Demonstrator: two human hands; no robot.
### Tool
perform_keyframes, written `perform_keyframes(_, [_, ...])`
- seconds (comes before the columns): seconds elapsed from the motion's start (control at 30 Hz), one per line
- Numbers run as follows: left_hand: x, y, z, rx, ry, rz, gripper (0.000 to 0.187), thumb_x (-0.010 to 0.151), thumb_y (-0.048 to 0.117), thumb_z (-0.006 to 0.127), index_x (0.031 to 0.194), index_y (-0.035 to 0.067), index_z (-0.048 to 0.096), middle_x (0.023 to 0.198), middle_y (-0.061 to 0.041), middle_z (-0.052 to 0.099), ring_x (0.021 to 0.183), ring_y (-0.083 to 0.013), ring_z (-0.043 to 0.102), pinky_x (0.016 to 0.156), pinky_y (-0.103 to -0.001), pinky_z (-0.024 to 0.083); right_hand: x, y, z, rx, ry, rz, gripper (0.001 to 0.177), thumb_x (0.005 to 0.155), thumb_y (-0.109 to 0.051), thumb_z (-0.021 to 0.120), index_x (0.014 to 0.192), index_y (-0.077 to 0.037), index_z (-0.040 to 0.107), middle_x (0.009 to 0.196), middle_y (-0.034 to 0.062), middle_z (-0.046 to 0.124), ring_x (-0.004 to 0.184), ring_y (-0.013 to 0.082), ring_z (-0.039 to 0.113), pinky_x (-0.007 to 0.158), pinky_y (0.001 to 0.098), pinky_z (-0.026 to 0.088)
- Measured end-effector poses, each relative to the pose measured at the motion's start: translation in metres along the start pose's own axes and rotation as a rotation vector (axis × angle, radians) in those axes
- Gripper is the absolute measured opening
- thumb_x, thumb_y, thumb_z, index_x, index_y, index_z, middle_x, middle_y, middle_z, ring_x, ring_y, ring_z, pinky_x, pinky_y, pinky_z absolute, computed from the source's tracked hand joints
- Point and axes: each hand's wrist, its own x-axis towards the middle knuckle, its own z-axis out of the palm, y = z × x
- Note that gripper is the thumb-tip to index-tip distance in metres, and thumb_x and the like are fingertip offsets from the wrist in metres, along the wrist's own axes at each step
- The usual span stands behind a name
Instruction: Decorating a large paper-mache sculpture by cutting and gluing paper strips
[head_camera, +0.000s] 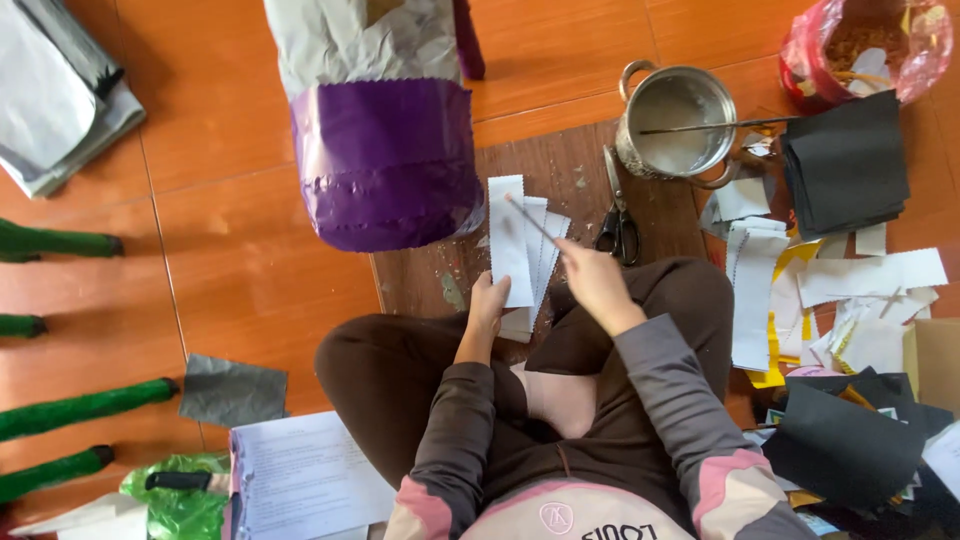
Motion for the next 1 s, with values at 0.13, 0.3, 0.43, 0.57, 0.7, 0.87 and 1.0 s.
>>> perform_keyframes(0.13, [-0.015,0.007,0.008,-0.009,-0.010,0.005,0.036,0.087,0.015,0.068,0.118,0.000,0.060,0.090,-0.017,0.064,0.076,-0.0255,0.066,0.059,-0.045,0.057,0.011,-0.010,0.026,-0.467,-0.045,-0.159,0.041,0.097,-0.012,0.046,0.136,-0.023,0.055,0.085,0.0182,0.070,0.077,0.0344,0.071,0.064,0.0435,0.059])
perform_keyframes(0.3, [-0.041,0.027,0.016,-0.130,-0.006,-0.021,0.043,0.088,0.012,0.065,0.125,-0.008,0.056,0.098,-0.020,0.064,0.086,-0.0274,0.066,0.069,-0.045,0.057,0.005,-0.008,0.035,-0.394,-0.070,-0.087,0.053,0.092,-0.001,0.044,0.145,-0.009,0.042,0.095,0.0297,0.065,0.082,0.0450,0.068,0.073,0.0555,0.056])
perform_keyframes(0.43, [-0.032,0.017,0.014,-0.141,-0.006,-0.042,0.048,0.090,0.012,0.063,0.131,-0.008,0.050,0.106,-0.023,0.062,0.097,-0.0293,0.064,0.077,-0.049,0.055,-0.001,0.007,0.038,-0.533,0.041,-0.166,0.052,0.090,-0.005,0.050,0.140,-0.017,0.051,0.095,0.0183,0.065,0.074,0.0382,0.070,0.067,0.0495,0.059])
perform_keyframes(0.57, [-0.010,-0.006,0.005,-0.072,-0.007,-0.059,0.058,0.090,0.013,0.063,0.139,-0.008,0.042,0.121,-0.030,0.058,0.112,-0.0387,0.060,0.085,-0.057,0.052,0.013,0.019,0.055,-0.418,0.073,-0.189,0.043,0.095,-0.010,0.050,0.136,-0.021,0.056,0.105,0.0183,0.061,0.088,0.0421,0.066,0.073,0.0495,0.058])
perform_keyframes(0.7, [-0.011,-0.004,0.005,-0.156,0.027,-0.066,0.047,0.091,0.011,0.060,0.132,-0.009,0.049,0.105,-0.028,0.062,0.099,-0.0360,0.065,0.075,-0.054,0.056,0.010,-0.035,0.019,0.080,0.099,0.119,0.031,0.104,-0.022,0.046,0.132,-0.013,0.056,0.089,0.0151,0.058,0.074,0.0315,0.064,0.066,0.0425,0.055])
perform_keyframes(0.87, [-0.049,0.038,0.015,-0.096,0.015,-0.084,0.044,0.093,0.015,0.059,0.130,-0.006,0.051,0.110,-0.024,0.063,0.107,-0.0303,0.062,0.082,-0.052,0.054,-0.045,-0.023,0.022,-0.498,-0.068,-0.125,0.040,0.097,-0.008,0.044,0.133,-0.019,0.058,0.093,0.0145,0.066,0.078,0.0341,0.071,0.065,0.0431,0.060])
perform_keyframes(1.0, [-0.017,-0.001,0.003,-0.082,0.022,-0.081,0.044,0.092,0.015,0.060,0.131,-0.004,0.051,0.108,-0.026,0.063,0.102,-0.0354,0.065,0.079,-0.053,0.056,-0.015,-0.036,0.022,-0.419,-0.078,-0.023,0.051,0.092,-0.001,0.042,0.142,-0.011,0.045,0.106,0.0250,0.064,0.087,0.0456,0.069,0.074,0.0557,0.057])
